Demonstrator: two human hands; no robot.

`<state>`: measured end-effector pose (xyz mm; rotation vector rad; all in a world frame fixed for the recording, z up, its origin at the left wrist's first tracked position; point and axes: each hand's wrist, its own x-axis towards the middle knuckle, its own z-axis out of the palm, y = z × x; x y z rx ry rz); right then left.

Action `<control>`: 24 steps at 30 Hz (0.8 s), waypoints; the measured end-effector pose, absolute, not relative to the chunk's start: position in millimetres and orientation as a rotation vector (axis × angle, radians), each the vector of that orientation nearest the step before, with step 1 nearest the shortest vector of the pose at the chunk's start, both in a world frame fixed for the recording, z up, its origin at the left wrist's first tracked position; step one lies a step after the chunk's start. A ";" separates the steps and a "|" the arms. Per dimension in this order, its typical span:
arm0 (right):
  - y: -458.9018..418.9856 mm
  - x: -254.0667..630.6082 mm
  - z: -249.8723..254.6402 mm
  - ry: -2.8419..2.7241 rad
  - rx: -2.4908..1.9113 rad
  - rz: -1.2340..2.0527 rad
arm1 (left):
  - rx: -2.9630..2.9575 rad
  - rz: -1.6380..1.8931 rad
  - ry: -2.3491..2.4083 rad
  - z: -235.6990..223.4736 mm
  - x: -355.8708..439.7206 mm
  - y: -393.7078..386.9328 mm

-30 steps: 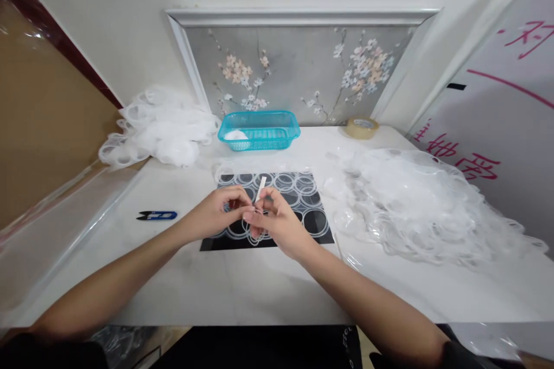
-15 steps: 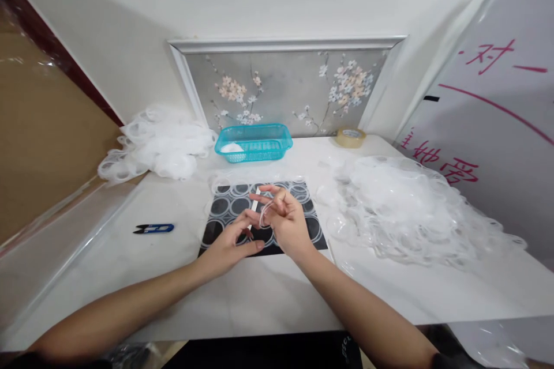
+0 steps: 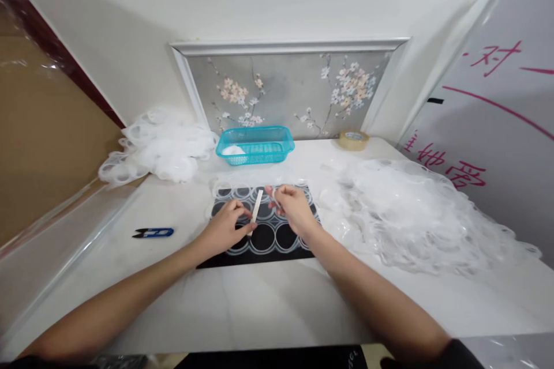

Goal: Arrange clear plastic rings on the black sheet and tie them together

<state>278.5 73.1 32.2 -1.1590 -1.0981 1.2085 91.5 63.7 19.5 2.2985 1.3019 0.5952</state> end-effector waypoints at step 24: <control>317.9 136.1 66.4 -2.712 -1.668 0.273 | 2.375 0.934 1.078 3.0 19.8 32.3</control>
